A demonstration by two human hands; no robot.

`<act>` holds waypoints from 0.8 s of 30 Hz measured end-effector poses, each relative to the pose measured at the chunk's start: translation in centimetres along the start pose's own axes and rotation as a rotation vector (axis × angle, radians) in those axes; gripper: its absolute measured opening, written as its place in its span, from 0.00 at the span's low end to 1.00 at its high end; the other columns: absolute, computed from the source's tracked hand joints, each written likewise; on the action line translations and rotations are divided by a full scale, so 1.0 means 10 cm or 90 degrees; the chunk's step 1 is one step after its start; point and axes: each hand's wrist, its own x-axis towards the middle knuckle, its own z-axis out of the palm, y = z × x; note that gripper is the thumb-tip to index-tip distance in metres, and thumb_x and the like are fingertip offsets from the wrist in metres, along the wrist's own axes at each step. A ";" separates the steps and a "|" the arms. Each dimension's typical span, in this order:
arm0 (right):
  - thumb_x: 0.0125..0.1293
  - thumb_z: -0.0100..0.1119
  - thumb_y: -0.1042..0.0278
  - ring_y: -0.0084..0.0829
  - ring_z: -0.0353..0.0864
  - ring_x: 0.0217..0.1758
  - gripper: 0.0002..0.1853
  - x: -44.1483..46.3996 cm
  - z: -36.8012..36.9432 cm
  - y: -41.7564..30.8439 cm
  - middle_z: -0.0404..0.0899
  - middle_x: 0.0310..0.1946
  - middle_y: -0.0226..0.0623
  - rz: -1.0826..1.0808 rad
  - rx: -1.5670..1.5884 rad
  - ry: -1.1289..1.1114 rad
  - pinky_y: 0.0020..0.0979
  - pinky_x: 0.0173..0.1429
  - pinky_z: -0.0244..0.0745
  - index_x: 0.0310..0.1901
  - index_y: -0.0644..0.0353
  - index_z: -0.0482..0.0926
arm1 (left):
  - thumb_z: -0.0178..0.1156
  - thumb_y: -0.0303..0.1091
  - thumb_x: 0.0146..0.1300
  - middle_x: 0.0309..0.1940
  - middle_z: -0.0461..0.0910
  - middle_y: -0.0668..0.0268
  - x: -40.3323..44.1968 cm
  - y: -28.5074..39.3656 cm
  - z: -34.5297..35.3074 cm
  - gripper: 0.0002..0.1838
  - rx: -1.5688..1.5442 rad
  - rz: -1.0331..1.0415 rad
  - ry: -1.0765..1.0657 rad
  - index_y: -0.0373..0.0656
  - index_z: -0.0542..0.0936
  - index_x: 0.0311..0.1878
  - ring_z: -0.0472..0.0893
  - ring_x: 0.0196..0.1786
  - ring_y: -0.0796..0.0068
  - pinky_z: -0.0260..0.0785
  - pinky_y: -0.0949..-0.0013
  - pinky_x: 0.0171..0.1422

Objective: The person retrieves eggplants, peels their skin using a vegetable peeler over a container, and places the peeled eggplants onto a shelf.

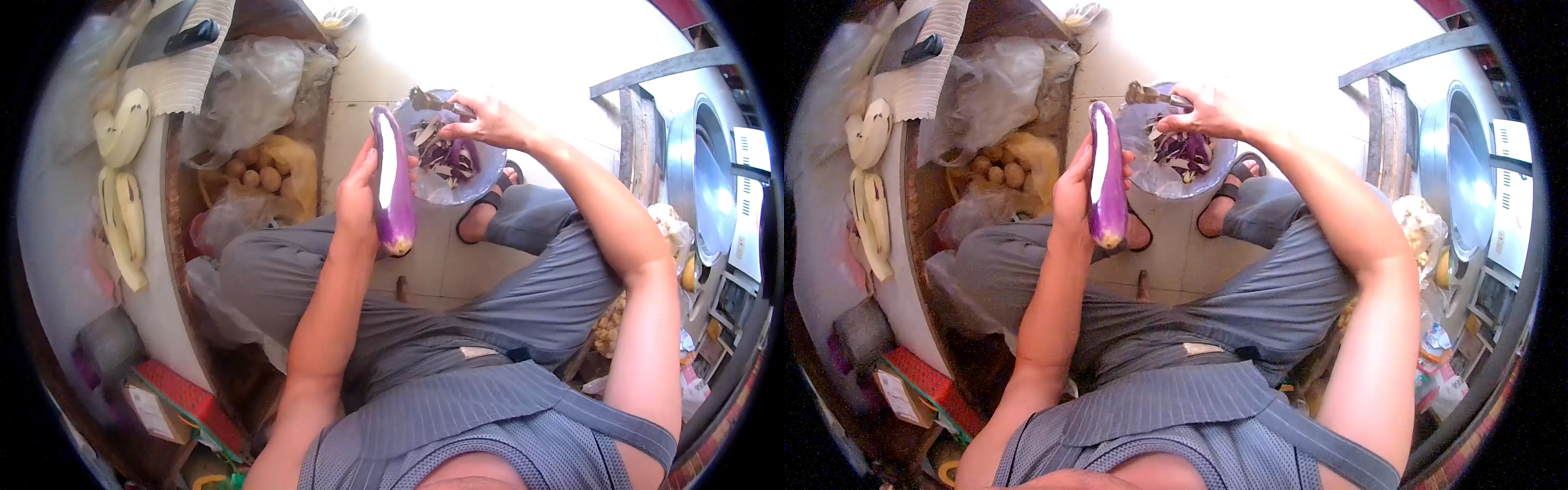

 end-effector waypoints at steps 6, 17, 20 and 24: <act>0.76 0.47 0.39 0.50 0.84 0.36 0.29 -0.01 -0.10 -0.40 0.85 0.29 0.44 -0.096 -0.149 -0.002 0.48 0.43 0.78 0.31 0.56 0.86 | 0.42 0.39 0.81 0.46 0.84 0.55 0.04 -0.06 -0.09 0.22 -0.028 -0.017 -0.016 0.42 0.68 0.72 0.85 0.39 0.66 0.81 0.66 0.41; 0.67 0.58 0.62 0.38 0.79 0.28 0.18 -0.03 0.11 -0.59 0.76 0.20 0.35 -0.505 -0.198 0.153 0.41 0.42 0.74 0.19 0.57 0.77 | 0.43 0.33 0.81 0.56 0.81 0.57 -0.09 -0.07 0.16 0.26 -0.008 -0.017 -0.035 0.40 0.60 0.79 0.85 0.44 0.69 0.81 0.66 0.46; 0.68 0.58 0.61 0.40 0.80 0.28 0.18 0.09 0.02 -0.33 0.78 0.22 0.36 -0.378 -0.290 0.144 0.40 0.42 0.75 0.19 0.55 0.77 | 0.42 0.36 0.81 0.48 0.82 0.51 -0.06 -0.06 0.07 0.27 0.026 -0.021 -0.067 0.42 0.58 0.80 0.85 0.39 0.66 0.81 0.64 0.41; 0.72 0.54 0.44 0.41 0.87 0.30 0.23 0.22 -0.29 0.03 0.89 0.33 0.32 -0.354 -0.507 0.077 0.46 0.43 0.81 0.61 0.47 0.78 | 0.42 0.38 0.81 0.40 0.82 0.44 -0.10 -0.01 0.08 0.31 0.010 -0.090 -0.170 0.44 0.50 0.83 0.84 0.35 0.56 0.80 0.60 0.39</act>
